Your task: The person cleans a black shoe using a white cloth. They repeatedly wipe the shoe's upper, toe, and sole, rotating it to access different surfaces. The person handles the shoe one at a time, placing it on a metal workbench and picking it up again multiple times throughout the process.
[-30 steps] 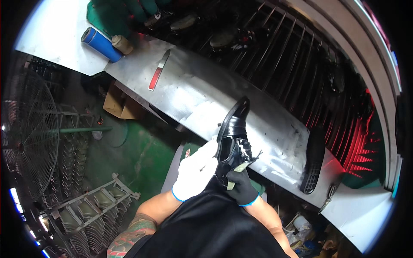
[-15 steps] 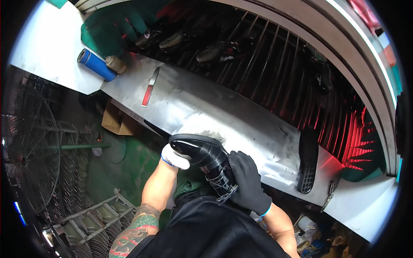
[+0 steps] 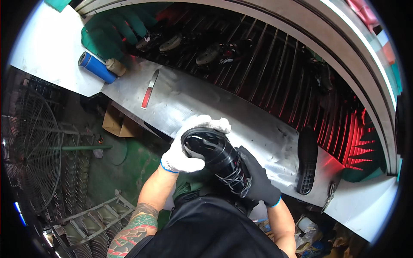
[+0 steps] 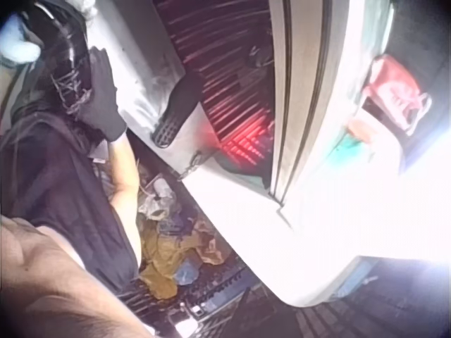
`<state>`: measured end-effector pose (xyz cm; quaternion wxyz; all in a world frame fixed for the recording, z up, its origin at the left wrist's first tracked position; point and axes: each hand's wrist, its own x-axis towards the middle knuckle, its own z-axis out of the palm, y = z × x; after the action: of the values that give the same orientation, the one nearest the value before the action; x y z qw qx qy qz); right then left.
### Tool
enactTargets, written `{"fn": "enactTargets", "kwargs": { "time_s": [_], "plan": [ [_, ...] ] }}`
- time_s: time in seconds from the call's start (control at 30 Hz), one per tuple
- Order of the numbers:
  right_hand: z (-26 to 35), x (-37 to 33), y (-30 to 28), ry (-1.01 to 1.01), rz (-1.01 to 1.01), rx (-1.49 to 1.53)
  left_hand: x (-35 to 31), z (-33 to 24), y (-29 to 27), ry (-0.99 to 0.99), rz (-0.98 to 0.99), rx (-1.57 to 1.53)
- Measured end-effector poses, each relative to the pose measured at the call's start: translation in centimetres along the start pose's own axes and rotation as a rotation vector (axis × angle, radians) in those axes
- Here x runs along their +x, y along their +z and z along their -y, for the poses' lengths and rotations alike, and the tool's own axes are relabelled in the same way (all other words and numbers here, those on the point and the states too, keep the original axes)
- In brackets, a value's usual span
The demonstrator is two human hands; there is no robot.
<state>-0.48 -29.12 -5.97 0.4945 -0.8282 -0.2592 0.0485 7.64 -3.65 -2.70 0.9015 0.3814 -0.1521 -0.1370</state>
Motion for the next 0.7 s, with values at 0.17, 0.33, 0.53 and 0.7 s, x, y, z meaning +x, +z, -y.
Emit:
{"fn": "enactTargets", "kwargs": {
  "time_s": [0.17, 0.33, 0.53, 0.7],
  "plan": [
    [0.1, 0.5, -1.2, 0.108, 0.105, 0.162, 1.3, 0.5, -2.2, 0.151, 0.283, 0.220],
    [1.9, -2.4, 2.4, 0.642, 0.156, 0.826, 2.1, 3.5, 0.5, 0.392, -0.459, 0.247],
    [4.5, -1.7, 4.2, 0.809, -0.069, 1.536, 1.4, 4.8, -2.3, 0.091, -0.535, -0.276],
    [3.2, -2.3, 4.9, 0.711, -0.021, 1.343, -2.3, 6.1, -2.6, -0.082, -0.664, 0.194]
  ]
}}
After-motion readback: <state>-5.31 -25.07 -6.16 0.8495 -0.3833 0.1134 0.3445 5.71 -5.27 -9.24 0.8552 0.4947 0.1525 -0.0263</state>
